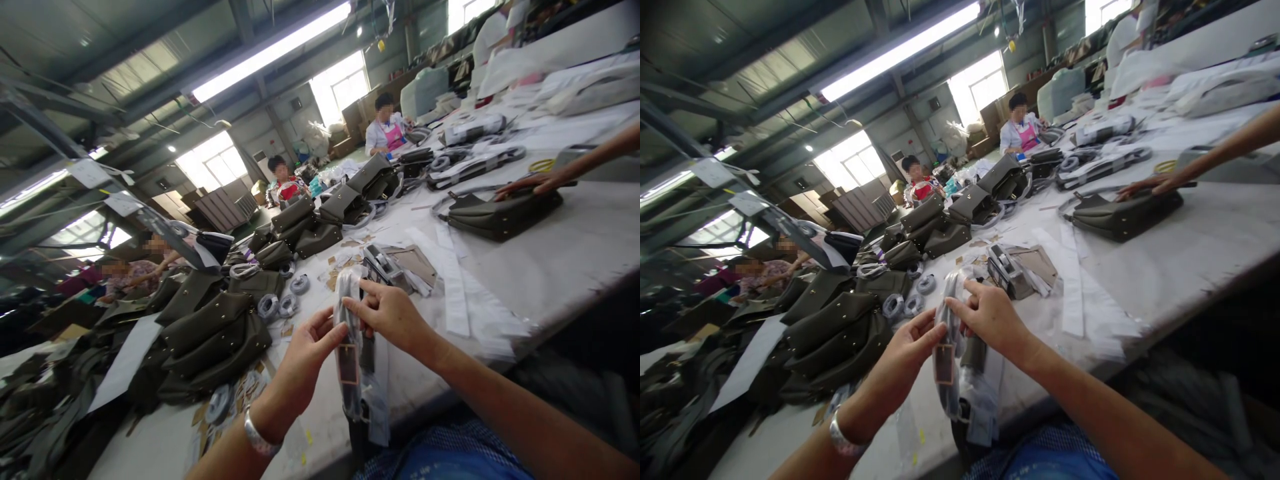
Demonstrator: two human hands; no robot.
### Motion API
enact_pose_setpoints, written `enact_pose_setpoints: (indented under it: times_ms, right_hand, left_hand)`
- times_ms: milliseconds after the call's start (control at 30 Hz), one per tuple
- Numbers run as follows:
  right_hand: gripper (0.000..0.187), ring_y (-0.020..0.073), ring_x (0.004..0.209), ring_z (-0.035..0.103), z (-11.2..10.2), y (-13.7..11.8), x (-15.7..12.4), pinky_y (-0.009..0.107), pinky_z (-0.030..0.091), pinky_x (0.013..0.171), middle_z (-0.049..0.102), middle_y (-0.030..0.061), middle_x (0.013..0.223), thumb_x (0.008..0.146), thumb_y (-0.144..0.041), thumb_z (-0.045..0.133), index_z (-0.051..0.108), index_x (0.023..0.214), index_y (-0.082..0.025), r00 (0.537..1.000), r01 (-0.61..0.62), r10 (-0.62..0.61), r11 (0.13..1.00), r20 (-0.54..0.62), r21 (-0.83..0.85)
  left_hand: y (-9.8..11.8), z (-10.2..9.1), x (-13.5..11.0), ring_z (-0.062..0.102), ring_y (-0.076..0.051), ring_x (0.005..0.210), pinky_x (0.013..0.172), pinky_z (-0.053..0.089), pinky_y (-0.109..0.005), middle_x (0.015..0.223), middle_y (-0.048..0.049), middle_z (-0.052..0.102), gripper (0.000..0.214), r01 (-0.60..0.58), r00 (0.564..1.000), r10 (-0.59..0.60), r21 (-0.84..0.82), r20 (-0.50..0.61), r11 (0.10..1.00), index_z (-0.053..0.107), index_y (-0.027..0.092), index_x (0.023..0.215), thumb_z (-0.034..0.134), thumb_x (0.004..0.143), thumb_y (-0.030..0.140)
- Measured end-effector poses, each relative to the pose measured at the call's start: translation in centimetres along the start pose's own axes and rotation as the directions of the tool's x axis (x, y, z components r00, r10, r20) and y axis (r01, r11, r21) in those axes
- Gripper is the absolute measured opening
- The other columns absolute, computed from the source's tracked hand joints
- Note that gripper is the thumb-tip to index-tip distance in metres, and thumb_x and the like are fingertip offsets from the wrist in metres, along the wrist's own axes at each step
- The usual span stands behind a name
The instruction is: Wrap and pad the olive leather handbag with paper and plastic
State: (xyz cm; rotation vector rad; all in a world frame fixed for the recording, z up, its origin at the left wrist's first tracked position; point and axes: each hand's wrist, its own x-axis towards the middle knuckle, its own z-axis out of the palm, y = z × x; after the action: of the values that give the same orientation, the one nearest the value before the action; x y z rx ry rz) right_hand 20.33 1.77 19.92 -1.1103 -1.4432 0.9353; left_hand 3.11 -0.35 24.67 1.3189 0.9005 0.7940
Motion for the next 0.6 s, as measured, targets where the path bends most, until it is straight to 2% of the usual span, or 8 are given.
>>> enact_pose_setpoints:
  times_ms: [200,300,400,500,600]
  right_hand:
    - [0.038,0.0143,0.041,0.060,0.1,0.1,-0.5,0.024,0.046,0.045,0.064,-0.0051,0.052,0.088,-0.054,0.062,0.063,0.102,-0.018,1.000,-0.013,0.011,0.996,0.019,0.094]
    - [0.040,0.0155,0.050,0.064,0.2,0.9,-1.7,0.025,0.051,0.050,0.067,-0.0043,0.059,0.090,-0.054,0.061,0.058,0.110,-0.019,0.999,-0.024,0.034,0.977,-0.042,0.214]
    - [0.032,0.0152,0.055,0.064,0.5,2.6,-3.6,0.025,0.052,0.054,0.066,-0.0028,0.062,0.094,-0.052,0.055,0.057,0.097,-0.021,0.998,-0.056,0.065,0.960,-0.024,0.273]
    - [0.032,0.0155,0.060,0.066,0.6,5.2,-5.2,0.026,0.051,0.058,0.069,0.0007,0.068,0.096,-0.049,0.052,0.059,0.087,-0.020,0.988,-0.122,0.100,0.973,0.114,0.199]
    - [0.028,0.0161,0.063,0.068,-0.2,8.2,-5.7,0.026,0.051,0.060,0.073,0.0026,0.077,0.096,-0.044,0.053,0.063,0.088,-0.019,0.980,-0.154,0.142,0.985,0.138,0.076]
  left_hand:
    - [-0.2,0.4,-0.7,0.062,-0.029,0.115,0.100,0.047,-0.038,0.123,-0.0128,0.068,0.047,0.014,0.999,-0.015,-0.018,-0.053,1.000,0.062,0.016,0.128,0.072,0.085,0.030]
    - [-0.5,0.5,-0.9,0.062,-0.030,0.116,0.099,0.048,-0.037,0.123,-0.0134,0.069,0.050,0.017,0.995,-0.021,-0.041,-0.101,0.999,0.062,0.016,0.128,0.076,0.081,0.030]
    - [-0.6,-0.1,-1.2,0.061,-0.031,0.118,0.100,0.049,-0.038,0.124,-0.0133,0.068,0.054,0.018,0.988,-0.027,-0.062,-0.149,0.998,0.062,0.017,0.128,0.078,0.078,0.030]
    - [-0.4,-1.6,-1.1,0.062,-0.030,0.118,0.098,0.050,-0.037,0.123,-0.0123,0.069,0.059,0.020,0.966,-0.038,-0.075,-0.256,0.997,0.062,0.019,0.129,0.081,0.075,0.031]
    - [0.3,-3.4,-0.9,0.065,-0.029,0.114,0.093,0.054,-0.033,0.119,-0.0106,0.071,0.070,-0.003,0.916,-0.036,-0.097,-0.399,0.995,0.059,0.020,0.133,0.085,0.069,0.034]
